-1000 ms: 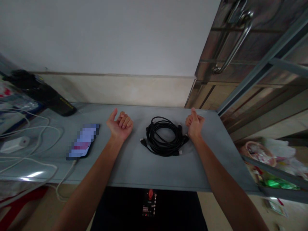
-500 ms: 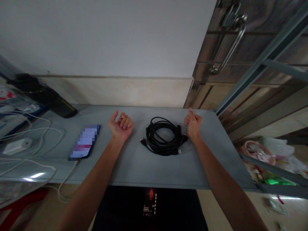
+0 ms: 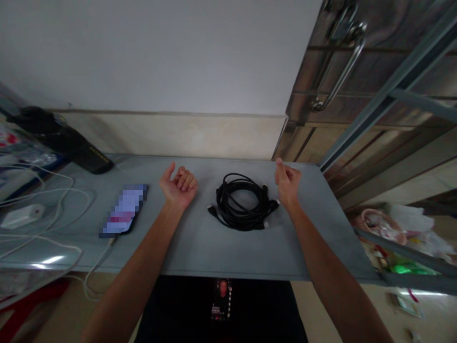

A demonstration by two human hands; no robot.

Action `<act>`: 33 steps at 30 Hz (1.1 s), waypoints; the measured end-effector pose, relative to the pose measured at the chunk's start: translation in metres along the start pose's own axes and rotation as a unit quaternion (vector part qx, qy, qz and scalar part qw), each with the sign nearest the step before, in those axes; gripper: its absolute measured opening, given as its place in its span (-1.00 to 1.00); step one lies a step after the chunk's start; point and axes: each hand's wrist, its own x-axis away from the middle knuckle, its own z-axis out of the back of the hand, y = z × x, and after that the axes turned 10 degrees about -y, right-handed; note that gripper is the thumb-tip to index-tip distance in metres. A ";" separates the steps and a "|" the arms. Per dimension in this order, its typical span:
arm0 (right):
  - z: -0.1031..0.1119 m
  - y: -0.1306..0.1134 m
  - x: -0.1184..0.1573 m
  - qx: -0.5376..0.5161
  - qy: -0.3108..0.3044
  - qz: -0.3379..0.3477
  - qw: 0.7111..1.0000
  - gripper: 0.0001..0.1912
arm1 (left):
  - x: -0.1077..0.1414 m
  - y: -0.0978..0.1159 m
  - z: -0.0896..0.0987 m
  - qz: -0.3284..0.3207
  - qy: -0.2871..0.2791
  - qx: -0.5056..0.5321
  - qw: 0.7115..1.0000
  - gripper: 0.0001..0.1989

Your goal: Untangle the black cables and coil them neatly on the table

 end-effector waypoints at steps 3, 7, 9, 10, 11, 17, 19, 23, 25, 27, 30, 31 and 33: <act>-0.007 -0.024 0.021 0.126 -0.100 0.057 0.985 -0.22 | -0.001 -0.001 0.000 0.000 0.006 -0.006 1.000 -0.44; -0.027 -0.043 0.071 0.402 -0.273 0.147 0.862 -0.39 | -0.002 -0.002 0.000 0.005 0.020 -0.024 0.999 -0.45; -0.035 -0.045 0.092 0.474 -0.305 0.159 0.810 -0.28 | -0.002 -0.002 -0.001 0.008 0.020 -0.031 0.999 -0.47; -0.038 -0.044 0.100 0.497 -0.318 0.159 0.792 -0.21 | -0.002 -0.003 -0.001 0.009 0.018 -0.033 0.999 -0.47; -0.040 -0.041 0.105 0.515 -0.329 0.158 0.776 -0.19 | -0.002 -0.003 -0.002 0.010 0.017 -0.033 0.999 -0.47; -0.030 -0.020 0.106 0.551 -0.359 0.213 0.723 -0.43 | -0.001 -0.004 0.001 0.009 0.007 -0.027 1.000 -0.47; -0.020 -0.015 0.103 0.544 -0.363 0.236 0.718 -0.47 | -0.002 -0.004 0.003 0.008 0.005 -0.020 1.000 -0.48; 0.009 -0.005 0.091 0.564 -0.354 0.255 0.701 -0.55 | -0.003 -0.004 0.004 0.003 0.004 -0.008 1.000 -0.50; 0.024 0.000 0.082 0.581 -0.349 0.247 0.692 -0.59 | -0.004 -0.005 0.005 0.003 0.004 -0.004 1.000 -0.51; 0.035 0.003 0.073 0.598 -0.346 0.227 0.686 -0.61 | -0.004 -0.005 0.005 0.004 0.000 -0.004 1.000 -0.53; 0.042 0.002 0.061 0.624 -0.337 0.185 0.680 -0.60 | -0.004 -0.005 0.007 0.007 -0.004 -0.008 1.000 -0.55; 0.043 0.000 0.059 0.632 -0.333 0.170 0.679 -0.59 | -0.004 -0.005 0.008 0.007 -0.005 -0.009 1.000 -0.56; 0.042 -0.005 0.055 0.643 -0.326 0.141 0.679 -0.57 | -0.004 -0.005 0.010 0.006 -0.006 -0.010 1.000 -0.57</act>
